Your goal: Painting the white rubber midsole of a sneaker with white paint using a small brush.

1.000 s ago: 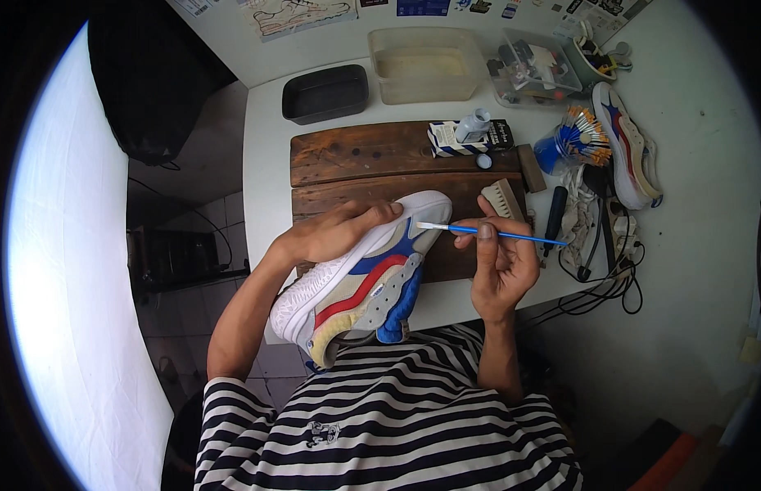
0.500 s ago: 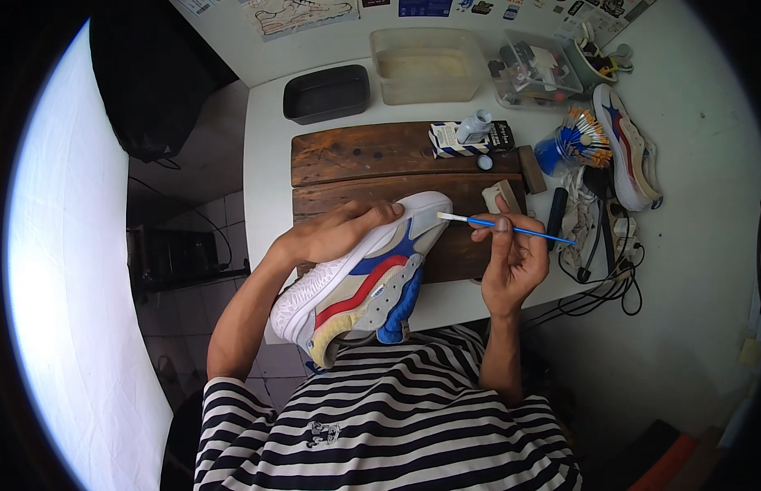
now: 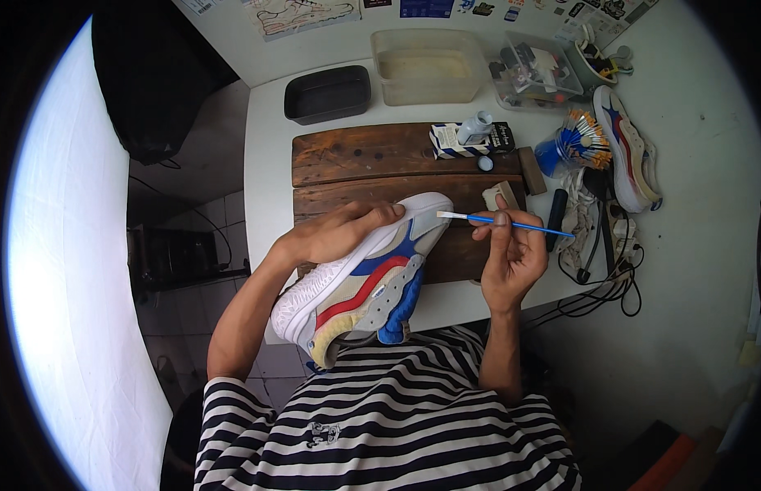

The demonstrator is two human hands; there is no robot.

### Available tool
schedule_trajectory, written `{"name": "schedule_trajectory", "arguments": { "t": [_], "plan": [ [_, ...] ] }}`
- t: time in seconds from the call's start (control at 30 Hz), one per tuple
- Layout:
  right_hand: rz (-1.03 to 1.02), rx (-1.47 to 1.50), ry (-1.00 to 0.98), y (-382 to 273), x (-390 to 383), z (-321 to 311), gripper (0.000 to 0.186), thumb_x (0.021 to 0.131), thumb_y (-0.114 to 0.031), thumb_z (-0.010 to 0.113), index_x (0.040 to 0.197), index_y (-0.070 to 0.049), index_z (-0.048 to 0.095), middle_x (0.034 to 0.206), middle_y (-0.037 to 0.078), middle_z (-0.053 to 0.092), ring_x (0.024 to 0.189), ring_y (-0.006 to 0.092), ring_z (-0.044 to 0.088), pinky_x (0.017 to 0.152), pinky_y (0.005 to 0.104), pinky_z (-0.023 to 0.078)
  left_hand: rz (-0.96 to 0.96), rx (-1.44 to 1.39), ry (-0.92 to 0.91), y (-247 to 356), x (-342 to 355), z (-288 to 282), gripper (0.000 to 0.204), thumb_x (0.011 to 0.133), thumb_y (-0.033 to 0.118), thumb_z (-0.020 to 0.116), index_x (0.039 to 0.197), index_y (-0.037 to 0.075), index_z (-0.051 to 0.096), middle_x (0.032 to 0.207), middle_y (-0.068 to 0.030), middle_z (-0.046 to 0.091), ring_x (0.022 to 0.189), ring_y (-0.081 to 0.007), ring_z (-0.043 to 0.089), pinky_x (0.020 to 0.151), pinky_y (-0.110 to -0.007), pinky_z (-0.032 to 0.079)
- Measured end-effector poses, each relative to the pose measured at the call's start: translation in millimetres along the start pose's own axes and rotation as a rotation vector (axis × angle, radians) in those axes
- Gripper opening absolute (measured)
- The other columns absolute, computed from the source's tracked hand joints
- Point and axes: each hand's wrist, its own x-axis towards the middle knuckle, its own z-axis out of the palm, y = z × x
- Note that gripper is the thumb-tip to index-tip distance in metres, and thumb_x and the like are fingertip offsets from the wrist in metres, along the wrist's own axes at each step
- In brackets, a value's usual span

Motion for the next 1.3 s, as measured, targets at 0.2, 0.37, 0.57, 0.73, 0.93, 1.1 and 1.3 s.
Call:
{"name": "schedule_trajectory", "arguments": {
  "t": [0.2, 0.37, 0.57, 0.73, 0.93, 1.1, 1.3],
  "plan": [
    [-0.064, 0.046, -0.020, -13, 6, 8, 0.010, 0.101, -0.007, 0.057, 0.100, 0.003, 0.057, 0.073, 0.008, 0.069, 0.067, 0.0109, 0.066, 0.106, 0.0491, 0.047, -0.004, 0.022, -0.059, 6, -2, -5, 0.073, 0.093, 0.071, 0.027, 0.148, 0.027, 0.049, 0.140, -0.0188, 0.056, 0.128, -0.0375, 0.057, 0.105, -0.048, 0.043],
    [-0.007, 0.060, -0.068, -19, 4, 13, 0.011, 0.100, -0.007, 0.058, 0.100, 0.004, 0.057, 0.077, 0.010, 0.070, 0.066, 0.0106, 0.065, 0.106, 0.0491, 0.047, 0.016, 0.007, -0.052, 3, 0, -3, 0.073, 0.093, 0.071, 0.027, 0.148, 0.027, 0.049, 0.140, -0.0192, 0.055, 0.128, -0.0379, 0.056, 0.106, -0.048, 0.043],
    [-0.001, 0.005, -0.038, -8, 7, 5, 0.009, 0.100, -0.005, 0.057, 0.100, 0.004, 0.056, 0.077, 0.010, 0.070, 0.067, 0.0112, 0.065, 0.106, 0.0488, 0.047, -0.014, 0.022, -0.061, 6, -2, -5, 0.076, 0.092, 0.073, 0.028, 0.147, 0.026, 0.050, 0.140, -0.0200, 0.055, 0.129, -0.0384, 0.056, 0.106, -0.049, 0.042],
    [0.001, -0.009, -0.006, -7, 7, 3, 0.007, 0.100, -0.004, 0.057, 0.100, 0.003, 0.057, 0.077, 0.010, 0.070, 0.067, 0.0111, 0.065, 0.106, 0.0484, 0.047, -0.011, -0.016, -0.011, 1, 1, -1, 0.076, 0.095, 0.071, 0.030, 0.142, 0.018, 0.057, 0.131, -0.0202, 0.058, 0.122, -0.0325, 0.060, 0.102, -0.039, 0.045],
    [-0.043, 0.052, -0.109, -19, 4, 13, 0.008, 0.100, -0.005, 0.057, 0.100, 0.003, 0.057, 0.074, 0.008, 0.069, 0.068, 0.0106, 0.065, 0.107, 0.0479, 0.046, 0.021, -0.021, -0.018, -4, 4, 0, 0.077, 0.092, 0.075, 0.030, 0.146, 0.025, 0.052, 0.134, -0.0217, 0.059, 0.124, -0.0394, 0.059, 0.103, -0.047, 0.045],
    [0.040, -0.012, -0.014, -4, 12, -2, 0.009, 0.101, -0.005, 0.056, 0.099, 0.003, 0.056, 0.071, 0.008, 0.067, 0.067, 0.0107, 0.065, 0.108, 0.0465, 0.046, -0.014, -0.013, -0.028, 1, 2, -3, 0.074, 0.094, 0.072, 0.030, 0.144, 0.023, 0.054, 0.130, -0.0210, 0.059, 0.118, -0.0357, 0.063, 0.100, -0.043, 0.047],
    [-0.057, -0.148, 0.039, -12, 76, -14, 0.012, 0.100, -0.009, 0.060, 0.099, 0.003, 0.058, 0.073, 0.009, 0.068, 0.070, 0.0122, 0.066, 0.089, 0.0387, 0.054, -0.001, -0.027, -0.037, -1, 4, -3, 0.072, 0.096, 0.070, 0.027, 0.144, 0.023, 0.054, 0.129, -0.0197, 0.059, 0.114, -0.0320, 0.065, 0.099, -0.038, 0.048]
  ]
}}
